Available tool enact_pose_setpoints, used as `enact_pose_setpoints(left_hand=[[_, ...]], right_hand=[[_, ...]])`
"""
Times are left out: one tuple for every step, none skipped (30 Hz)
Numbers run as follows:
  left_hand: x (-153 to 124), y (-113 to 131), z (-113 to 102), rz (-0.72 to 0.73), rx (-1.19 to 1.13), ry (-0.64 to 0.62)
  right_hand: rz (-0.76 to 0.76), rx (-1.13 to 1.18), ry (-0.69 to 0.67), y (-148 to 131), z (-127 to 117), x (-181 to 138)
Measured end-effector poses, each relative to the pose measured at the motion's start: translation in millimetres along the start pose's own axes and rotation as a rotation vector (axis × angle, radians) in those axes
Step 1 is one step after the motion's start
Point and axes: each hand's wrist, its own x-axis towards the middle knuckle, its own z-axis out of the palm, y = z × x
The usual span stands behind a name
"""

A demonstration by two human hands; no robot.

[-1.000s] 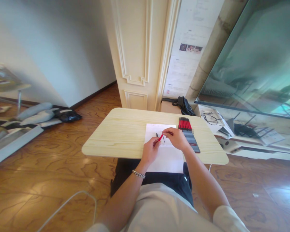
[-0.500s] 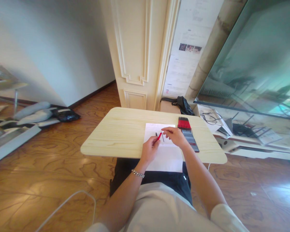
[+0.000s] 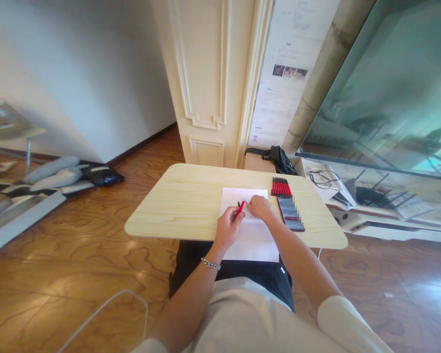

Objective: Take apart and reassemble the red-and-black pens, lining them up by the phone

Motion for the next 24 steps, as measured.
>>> enact_pose_setpoints(left_hand=[[0.1,-0.6,-0.1,0.003,-0.001,0.001],[0.3,-1.4,-0.2,0.007,0.0,0.003],[0.4,-2.5,-0.4,0.012,0.004,0.005],[0.6,-3.8,-0.7,0.016,0.013,0.006],[0.7,-5.3,-0.9,0.021,0.025,0.006],[0.9,-6.8,-1.1,0.025,0.038,0.007],[1.0,-8.4,-1.2,0.029,0.049,0.007],[1.2,-9.8,-1.3,0.033,0.058,0.006],[1.2,-11.1,-1.4,0.037,0.066,0.005],[1.2,-12.1,-1.6,0.041,0.075,0.003],[1.2,-12.9,-1.7,0.044,0.085,-0.001],[1.1,-13.4,-1.9,0.047,0.098,-0.005],[1.0,-13.7,-2.2,0.05,0.112,-0.007],[0.9,-13.8,-2.5,0.054,0.127,-0.009],[0.8,-13.7,-2.9,0.058,0.141,-0.01],[0.7,-13.6,-3.2,0.063,0.153,-0.009],[0.6,-13.4,-3.6,0.067,0.161,-0.01],[0.6,-13.2,-3.8,0.072,0.167,-0.011],[0.6,-12.9,-4.0,0.074,0.169,-0.012],[0.5,-12.6,-4.1,0.076,0.168,-0.012],[0.6,-12.4,-4.1,0.077,0.165,-0.011],[0.6,-12.1,-4.1,0.078,0.161,-0.012],[0.6,-11.8,-4.0,0.08,0.156,-0.011],[0.7,-11.4,-4.0,0.081,0.153,-0.009]], right_hand=[[0.006,0.003,0.006,0.3,0.5,1.1],[0.004,0.022,0.018,1.5,0.6,2.2],[-0.007,0.062,0.031,3.4,0.0,3.1],[-0.025,0.132,0.044,5.9,-1.4,3.9],[-0.046,0.242,0.06,8.4,-3.9,4.2],[-0.066,0.388,0.075,10.7,-7.5,4.0],[-0.086,0.561,0.094,12.3,-12.4,2.9],[-0.105,0.744,0.117,13.1,-18.3,0.9],[-0.125,0.922,0.146,12.8,-24.9,-2.2],[-0.154,1.074,0.183,11.5,-32.0,-6.1],[-0.193,1.186,0.217,9.3,-39.0,-10.6],[-0.228,1.26,0.254,6.5,-45.5,-15.1],[-0.254,1.306,0.284,3.4,-50.9,-19.4],[-0.277,1.329,0.308,0.3,-54.9,-23.1],[-0.29,1.336,0.328,-2.6,-57.3,-25.8],[-0.296,1.334,0.338,-4.9,-58.2,-27.7],[-0.298,1.328,0.342,-6.8,-57.5,-28.7],[-0.297,1.319,0.341,-8.1,-55.7,-29.1],[-0.295,1.31,0.336,-8.9,-53.1,-29.2],[-0.293,1.299,0.327,-9.4,-50.0,-29.3],[-0.292,1.283,0.314,-9.8,-46.7,-29.7],[-0.293,1.263,0.297,-10.1,-43.5,-30.4],[-0.295,1.24,0.274,-10.4,-40.3,-31.6],[-0.297,1.213,0.247,-10.7,-37.4,-33.2]])
